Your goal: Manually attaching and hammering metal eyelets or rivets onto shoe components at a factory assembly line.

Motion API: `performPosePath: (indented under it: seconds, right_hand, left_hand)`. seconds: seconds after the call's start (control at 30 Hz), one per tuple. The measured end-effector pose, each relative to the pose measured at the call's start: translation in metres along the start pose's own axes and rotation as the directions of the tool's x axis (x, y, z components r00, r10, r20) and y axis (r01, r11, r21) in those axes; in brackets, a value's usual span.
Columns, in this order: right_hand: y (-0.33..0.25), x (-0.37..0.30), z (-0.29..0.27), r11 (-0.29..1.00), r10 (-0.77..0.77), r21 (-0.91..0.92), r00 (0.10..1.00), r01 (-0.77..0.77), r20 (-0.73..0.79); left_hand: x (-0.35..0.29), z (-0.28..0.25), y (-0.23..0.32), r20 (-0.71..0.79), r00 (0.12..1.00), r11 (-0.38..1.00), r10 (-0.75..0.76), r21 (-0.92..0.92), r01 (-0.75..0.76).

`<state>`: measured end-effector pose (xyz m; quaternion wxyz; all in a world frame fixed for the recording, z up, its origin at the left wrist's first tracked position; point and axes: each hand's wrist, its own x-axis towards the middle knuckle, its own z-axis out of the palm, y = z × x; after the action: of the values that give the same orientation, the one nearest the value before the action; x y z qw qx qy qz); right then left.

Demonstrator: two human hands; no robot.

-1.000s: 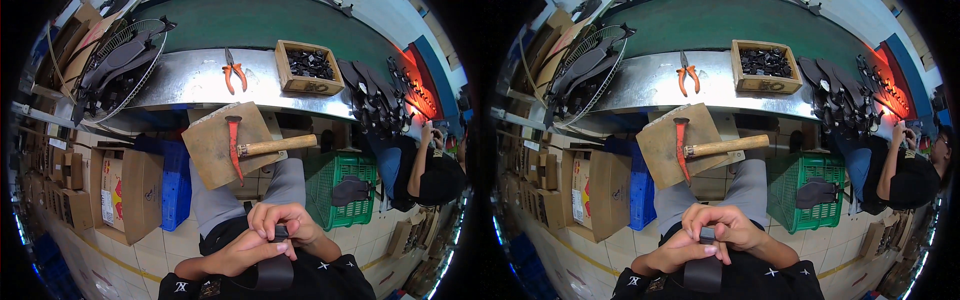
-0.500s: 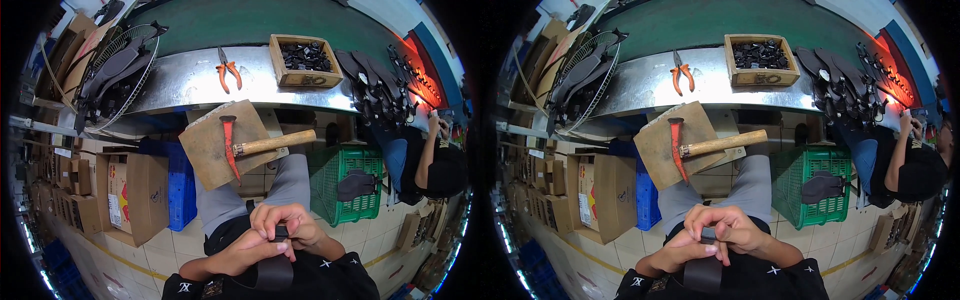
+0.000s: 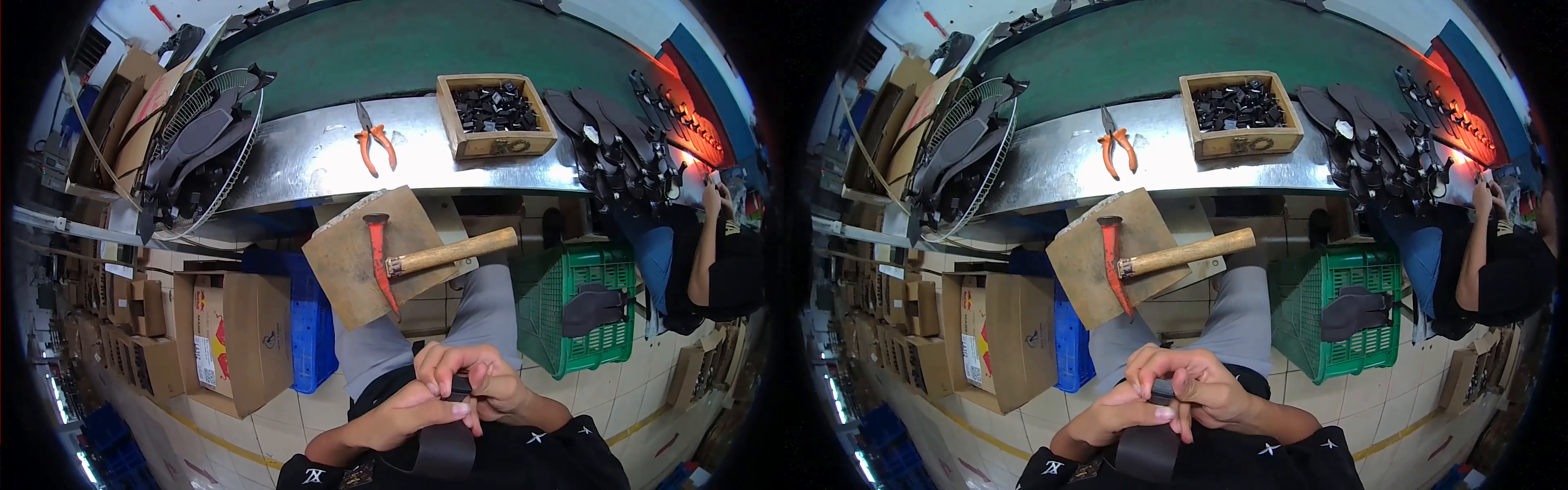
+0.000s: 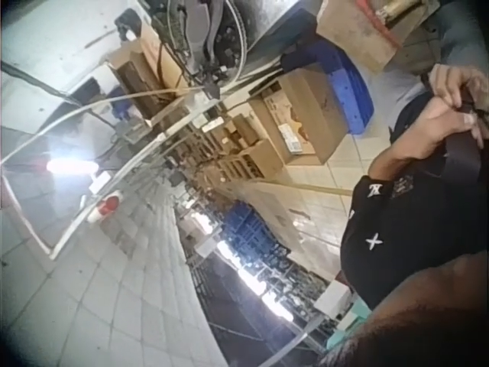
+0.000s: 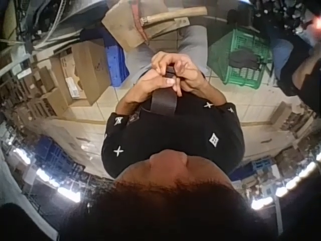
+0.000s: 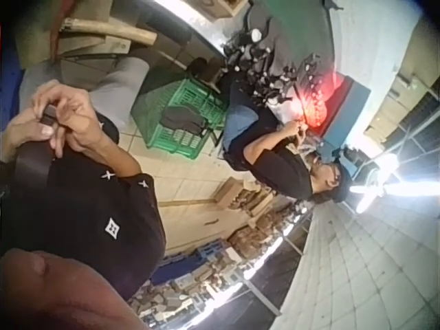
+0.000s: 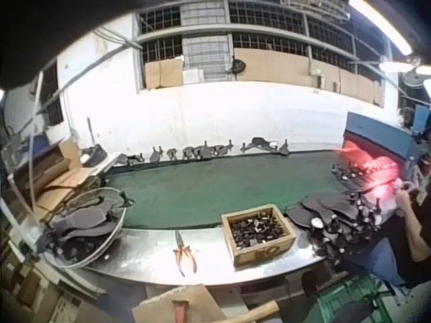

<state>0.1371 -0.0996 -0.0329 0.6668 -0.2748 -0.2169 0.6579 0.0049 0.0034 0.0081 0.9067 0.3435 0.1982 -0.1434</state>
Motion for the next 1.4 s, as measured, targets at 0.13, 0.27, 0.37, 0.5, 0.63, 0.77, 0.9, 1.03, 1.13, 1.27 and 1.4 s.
performPosePath:
  seconds: [0.13, 0.27, 0.37, 0.5, 0.63, 0.77, 0.9, 1.03, 1.13, 1.27, 1.4]
  right_hand:
    - [-0.003, -0.003, -0.006, 1.000, 0.003, 0.019, 0.999, -0.002, -0.044]
    - [0.006, 0.019, -0.032, 0.998, 0.033, -0.055, 0.999, -0.033, -0.012]
    - [-0.034, 0.023, -0.063, 0.788, -0.327, -0.587, 0.934, 0.186, -0.143]
    - [-0.165, -0.010, -0.137, -0.057, -0.944, -0.988, 0.330, -0.142, 0.007]
    - [-0.272, -0.038, -0.219, -0.270, -0.959, -0.526, 0.274, -0.807, 0.072]
    - [-0.338, -0.041, -0.276, -0.555, -0.659, -0.587, 0.742, -0.589, -0.122]
    - [-0.360, 0.016, -0.209, -0.463, -0.753, -0.819, 0.638, -0.338, 0.162]
    - [-0.283, 0.053, -0.046, 0.502, -0.612, -0.851, 0.758, 0.154, -0.224]
    - [-0.210, 0.042, 0.034, 0.677, -0.307, -0.674, 0.946, 0.296, 0.107]
    - [-0.161, 0.051, 0.037, 0.504, -0.476, -0.608, 0.785, 0.613, 0.396]
    - [-0.063, 0.097, -0.066, -0.358, -0.502, -0.854, 0.693, 0.379, 0.518]
  left_hand:
    - [0.013, -0.011, -0.006, 0.097, 0.994, 0.998, 0.056, -0.045, -0.052]
    - [-0.001, -0.022, 0.010, -0.326, 0.902, 0.927, 0.283, 0.334, -0.171]
    - [-0.024, -0.073, 0.059, -0.134, 0.438, 0.341, 0.889, 0.833, -0.436]
    - [-0.129, -0.167, 0.159, -0.134, -0.282, 0.102, 0.950, 0.987, -0.125]
    - [-0.166, -0.250, 0.204, 0.069, -0.662, 0.528, 0.746, 0.543, 0.653]
    - [-0.116, -0.221, 0.176, 0.236, -0.575, 0.202, 0.784, 0.779, 0.594]
    - [-0.043, -0.101, 0.142, 0.435, -0.248, -0.156, 0.866, 0.705, 0.692]
    - [0.049, -0.014, 0.114, 0.203, 0.209, -0.200, 0.957, 0.979, -0.036]
    - [0.077, 0.005, 0.103, 0.285, 0.314, -0.243, 0.906, 0.955, -0.169]
    - [0.022, -0.004, 0.078, -0.007, 0.113, 0.058, 0.994, 0.886, -0.460]
    - [-0.008, -0.010, 0.064, -0.288, -0.038, 0.197, 0.957, 0.741, -0.642]
